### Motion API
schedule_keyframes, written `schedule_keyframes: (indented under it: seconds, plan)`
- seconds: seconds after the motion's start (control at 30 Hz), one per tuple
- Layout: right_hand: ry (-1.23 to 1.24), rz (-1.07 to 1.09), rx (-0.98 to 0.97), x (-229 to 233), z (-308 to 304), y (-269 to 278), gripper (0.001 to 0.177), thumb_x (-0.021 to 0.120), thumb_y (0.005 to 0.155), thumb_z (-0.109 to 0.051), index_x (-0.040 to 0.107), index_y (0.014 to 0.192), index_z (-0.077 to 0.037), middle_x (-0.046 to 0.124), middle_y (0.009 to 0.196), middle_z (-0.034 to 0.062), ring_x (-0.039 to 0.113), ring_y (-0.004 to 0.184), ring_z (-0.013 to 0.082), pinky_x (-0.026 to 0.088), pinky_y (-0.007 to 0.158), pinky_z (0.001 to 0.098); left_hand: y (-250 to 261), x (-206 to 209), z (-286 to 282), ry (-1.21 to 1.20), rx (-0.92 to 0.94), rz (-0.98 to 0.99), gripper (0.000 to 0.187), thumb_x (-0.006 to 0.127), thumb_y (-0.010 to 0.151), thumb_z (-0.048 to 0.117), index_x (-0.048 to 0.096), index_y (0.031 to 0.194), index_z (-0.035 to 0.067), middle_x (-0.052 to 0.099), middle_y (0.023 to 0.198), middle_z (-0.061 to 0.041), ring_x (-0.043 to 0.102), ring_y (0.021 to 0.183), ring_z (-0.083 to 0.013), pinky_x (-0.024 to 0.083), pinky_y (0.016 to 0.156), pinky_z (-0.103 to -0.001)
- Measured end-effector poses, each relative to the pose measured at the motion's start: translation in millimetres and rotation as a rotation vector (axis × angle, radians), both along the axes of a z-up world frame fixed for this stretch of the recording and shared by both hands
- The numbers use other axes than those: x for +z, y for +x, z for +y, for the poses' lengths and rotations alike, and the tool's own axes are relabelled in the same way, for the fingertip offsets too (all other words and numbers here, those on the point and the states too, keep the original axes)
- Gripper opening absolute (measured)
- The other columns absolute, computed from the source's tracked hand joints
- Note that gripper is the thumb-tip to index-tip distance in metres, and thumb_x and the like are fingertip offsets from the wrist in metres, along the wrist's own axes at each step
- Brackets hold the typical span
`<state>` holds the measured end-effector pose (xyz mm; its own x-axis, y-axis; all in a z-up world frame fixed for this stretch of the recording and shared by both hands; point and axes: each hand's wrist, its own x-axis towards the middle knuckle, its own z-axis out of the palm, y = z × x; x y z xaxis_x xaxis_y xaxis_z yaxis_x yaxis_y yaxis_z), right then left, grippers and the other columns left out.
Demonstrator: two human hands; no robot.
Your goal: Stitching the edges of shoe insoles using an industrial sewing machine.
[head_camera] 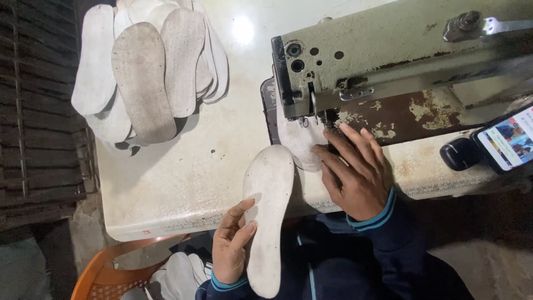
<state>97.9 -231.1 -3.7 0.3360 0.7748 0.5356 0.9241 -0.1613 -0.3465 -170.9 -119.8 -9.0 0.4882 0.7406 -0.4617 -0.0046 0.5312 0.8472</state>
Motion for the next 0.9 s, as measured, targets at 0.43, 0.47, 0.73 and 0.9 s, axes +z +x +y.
schedule_keyframes:
  seconds: [0.43, 0.47, 0.73, 0.9]
  plan:
    - [-0.006, -0.012, -0.02, -0.1, 2.1, -0.8, 0.029, 0.067, 0.1, -0.016, 0.074, 0.128, -0.012, 0.066, 0.143, 0.0124, 0.058, 0.139, 0.0389, 0.047, 0.115, 0.0622, 1.3, 12.8, -8.9, 0.142, -0.202, 0.138, 0.033, 0.073, 0.089, 0.013, 0.08, 0.116, -0.004, 0.061, 0.068, -0.002, 0.043, 0.062, -0.0097, 0.035, 0.062, -0.024]
    - [0.004, -0.003, -0.023, -1.1, 2.2, -1.1, 0.029, 0.066, 0.1, -0.015, 0.074, 0.128, -0.012, 0.066, 0.143, 0.0124, 0.057, 0.138, 0.0392, 0.047, 0.115, 0.0632, 0.9, 9.3, -9.8, 0.103, -0.175, 0.106, 0.034, 0.074, 0.089, 0.012, 0.079, 0.117, -0.006, 0.065, 0.071, -0.004, 0.05, 0.065, -0.0102, 0.042, 0.064, -0.023]
    - [-0.02, -0.017, -0.079, 0.9, 4.8, -1.6, 0.029, 0.064, 0.102, -0.021, 0.075, 0.126, -0.011, 0.069, 0.137, 0.0127, 0.056, 0.139, 0.0377, 0.045, 0.116, 0.0613, 12.9, 16.7, -13.8, 0.141, -0.211, -0.001, 0.043, 0.071, 0.09, 0.008, 0.068, 0.132, -0.002, 0.077, 0.11, -0.015, 0.067, 0.101, -0.0214, 0.053, 0.091, -0.036]
    - [-0.036, -0.048, -0.097, 0.8, 4.8, -0.7, 0.032, 0.064, 0.1, -0.022, 0.075, 0.128, -0.012, 0.071, 0.131, 0.0147, 0.058, 0.137, 0.0383, 0.044, 0.116, 0.0582, 16.5, 26.2, -12.9, 0.161, -0.278, 0.091, 0.042, 0.073, 0.09, 0.012, 0.071, 0.13, -0.001, 0.077, 0.119, -0.013, 0.065, 0.104, -0.0203, 0.054, 0.085, -0.035]
